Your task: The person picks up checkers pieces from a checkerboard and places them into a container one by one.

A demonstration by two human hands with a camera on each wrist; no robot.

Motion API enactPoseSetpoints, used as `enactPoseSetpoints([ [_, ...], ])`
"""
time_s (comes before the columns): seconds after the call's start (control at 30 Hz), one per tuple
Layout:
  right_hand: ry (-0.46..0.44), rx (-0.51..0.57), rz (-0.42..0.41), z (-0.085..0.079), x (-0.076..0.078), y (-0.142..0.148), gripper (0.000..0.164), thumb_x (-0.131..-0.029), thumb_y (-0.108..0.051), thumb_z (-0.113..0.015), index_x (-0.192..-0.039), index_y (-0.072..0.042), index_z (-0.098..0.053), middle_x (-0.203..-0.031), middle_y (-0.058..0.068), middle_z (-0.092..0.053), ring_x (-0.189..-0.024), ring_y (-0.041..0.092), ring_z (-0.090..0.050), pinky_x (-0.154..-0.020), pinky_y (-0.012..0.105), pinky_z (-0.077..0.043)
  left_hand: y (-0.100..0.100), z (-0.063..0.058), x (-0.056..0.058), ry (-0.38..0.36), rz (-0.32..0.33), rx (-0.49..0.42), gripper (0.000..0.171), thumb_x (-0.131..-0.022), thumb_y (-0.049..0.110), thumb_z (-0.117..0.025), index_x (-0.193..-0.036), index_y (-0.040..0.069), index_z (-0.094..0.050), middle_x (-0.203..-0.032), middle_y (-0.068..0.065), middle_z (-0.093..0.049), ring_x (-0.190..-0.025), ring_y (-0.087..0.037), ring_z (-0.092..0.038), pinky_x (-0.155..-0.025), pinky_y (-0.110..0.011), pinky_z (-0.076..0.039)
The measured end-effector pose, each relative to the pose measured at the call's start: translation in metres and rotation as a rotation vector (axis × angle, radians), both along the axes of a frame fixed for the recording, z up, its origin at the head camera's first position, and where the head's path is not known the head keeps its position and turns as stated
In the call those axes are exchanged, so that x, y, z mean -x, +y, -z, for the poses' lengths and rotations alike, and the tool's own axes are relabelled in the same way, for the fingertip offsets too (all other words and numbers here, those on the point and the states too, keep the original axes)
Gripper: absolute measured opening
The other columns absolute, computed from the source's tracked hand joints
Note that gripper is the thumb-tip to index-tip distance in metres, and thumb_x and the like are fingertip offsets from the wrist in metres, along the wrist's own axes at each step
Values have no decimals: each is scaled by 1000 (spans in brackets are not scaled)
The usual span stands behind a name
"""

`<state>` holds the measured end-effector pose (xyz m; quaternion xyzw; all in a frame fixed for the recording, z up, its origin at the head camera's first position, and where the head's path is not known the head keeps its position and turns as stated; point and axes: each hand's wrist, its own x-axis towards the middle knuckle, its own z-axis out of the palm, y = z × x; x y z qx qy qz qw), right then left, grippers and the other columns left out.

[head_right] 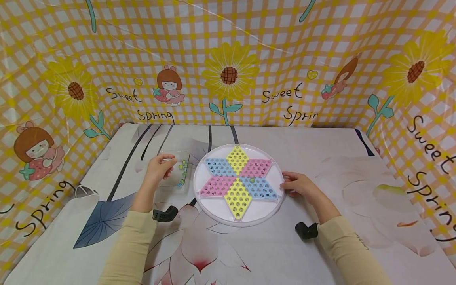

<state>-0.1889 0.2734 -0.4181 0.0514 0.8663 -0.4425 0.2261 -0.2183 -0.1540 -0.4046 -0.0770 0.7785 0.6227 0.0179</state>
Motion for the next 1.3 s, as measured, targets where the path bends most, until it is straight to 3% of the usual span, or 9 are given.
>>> enactPoseSetpoints([
  [0.23, -4, -3, 0, -1, 0, 0, 66, -88, -23, -60, -140, 2, -29, -101, 9, -45, -89, 20, -48, -70, 23, -48, 19, -3, 1, 25, 39, -27, 27, -86, 15, -63, -108, 0, -59, -55, 0, -51, -38, -5, -39, -40, -18, -31],
  [0.6, -8, -4, 8, 0, 0, 0, 66, -88, -23, -60, -140, 1, -29, -100, 9, -45, -89, 20, -47, -69, 22, -48, 48, -3, 2, 0, 87, -27, 27, -85, 20, -65, -106, 5, -61, -62, -6, -53, -40, -7, -40, -42, -20, -33],
  [0.7, -9, 1, 6, -1, 0, 0, 66, -88, -23, -60, -140, 1, -29, -99, 9, -45, -89, 20, -47, -69, 22, -48, 54, -3, 1, 1, 121, -24, 27, -85, 20, -65, -106, 5, -60, -64, -6, -57, -40, -9, -40, -42, -22, -32],
  [0.93, -10, -5, -2, -3, 0, -1, 66, -88, -24, -60, -140, 2, -29, -99, 9, -45, -87, 19, -47, -69, 23, -48, 71, 0, 1, 54, 249, -6, 29, -85, 20, -65, -108, 3, -60, -85, -27, -63, -41, -11, -44, -41, -21, -34],
  [1.03, -9, 0, -9, -2, 0, 0, 66, -88, -23, -60, -140, 2, -28, -99, 9, -44, -87, 18, -47, -69, 23, -48, 79, 1, 1, 78, 304, -20, 30, -86, 19, -64, -111, 2, -59, -88, -30, -61, -44, -14, -46, -43, -21, -35],
  [1.3, -7, 1, -4, -2, 0, 1, 65, -88, -23, -60, -140, 2, -30, -99, 9, -45, -87, 19, -47, -69, 22, -48, 107, 0, 0, 53, 381, 23, 36, -86, 23, -65, -116, 4, -58, -89, -20, -64, -56, -27, -54, -52, -30, -44],
])
